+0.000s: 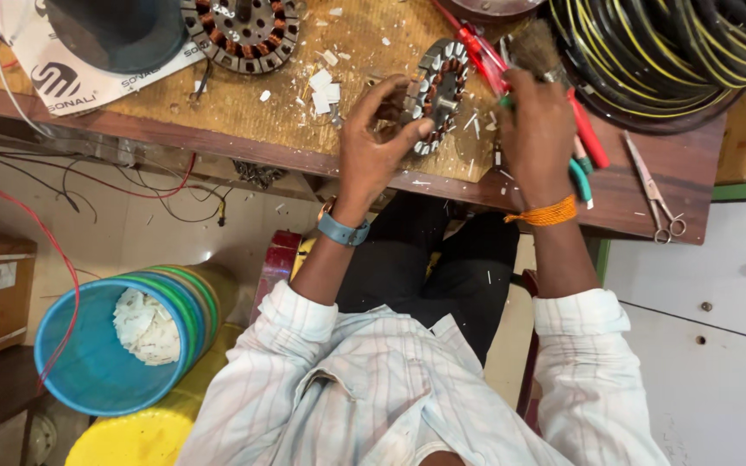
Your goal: The person cuts small white plastic pieces with scissors and inserts them into the slots of a motor rotor. They repeatedly pick up pieces, cut them to size, and place them into the rotor, occasionally using pliers to adjust the components.
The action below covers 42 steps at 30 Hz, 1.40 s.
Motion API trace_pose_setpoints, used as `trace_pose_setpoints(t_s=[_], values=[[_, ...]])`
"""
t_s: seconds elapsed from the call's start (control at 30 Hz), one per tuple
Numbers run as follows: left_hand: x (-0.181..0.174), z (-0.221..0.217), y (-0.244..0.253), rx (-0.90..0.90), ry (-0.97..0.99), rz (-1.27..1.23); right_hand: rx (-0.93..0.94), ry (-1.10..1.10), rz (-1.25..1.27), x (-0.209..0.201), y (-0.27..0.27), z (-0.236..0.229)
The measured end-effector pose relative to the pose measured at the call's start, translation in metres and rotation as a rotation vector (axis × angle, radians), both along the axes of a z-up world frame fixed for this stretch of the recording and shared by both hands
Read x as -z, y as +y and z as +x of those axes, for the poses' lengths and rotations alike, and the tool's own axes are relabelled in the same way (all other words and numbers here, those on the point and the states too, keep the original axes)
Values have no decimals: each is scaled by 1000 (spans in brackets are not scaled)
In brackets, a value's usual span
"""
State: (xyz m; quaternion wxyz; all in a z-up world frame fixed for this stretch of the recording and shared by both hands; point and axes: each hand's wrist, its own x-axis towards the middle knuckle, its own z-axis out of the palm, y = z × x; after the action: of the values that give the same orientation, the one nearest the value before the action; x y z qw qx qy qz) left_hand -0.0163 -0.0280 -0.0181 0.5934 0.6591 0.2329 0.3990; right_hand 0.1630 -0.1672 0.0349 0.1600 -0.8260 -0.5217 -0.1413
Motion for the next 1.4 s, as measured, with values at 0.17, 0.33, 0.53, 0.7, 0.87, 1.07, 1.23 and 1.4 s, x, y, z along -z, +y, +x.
trace_pose_setpoints(t_s=[0.17,0.33,0.53,0.7,0.87,1.07,1.23,1.4], values=[[3,-2,-8,89,-108,-141,-55,562,245,-23,-19,-27],[10,-3,-5,115,-55,-128,-214,546,221,-14,-16,-72],[9,-6,-6,130,-112,-148,-200,473,254,-28,2,-82],[8,-5,-6,99,-66,-38,-217,429,216,-32,8,-75],[12,-4,-6,81,-51,-118,-105,454,285,-11,15,-89],[14,-6,0,87,-57,-17,29,649,625,29,35,-124],[17,-9,2,133,-73,-56,80,1134,765,27,37,-118],[22,-7,-2,155,-231,-162,18,998,558,5,17,-114]])
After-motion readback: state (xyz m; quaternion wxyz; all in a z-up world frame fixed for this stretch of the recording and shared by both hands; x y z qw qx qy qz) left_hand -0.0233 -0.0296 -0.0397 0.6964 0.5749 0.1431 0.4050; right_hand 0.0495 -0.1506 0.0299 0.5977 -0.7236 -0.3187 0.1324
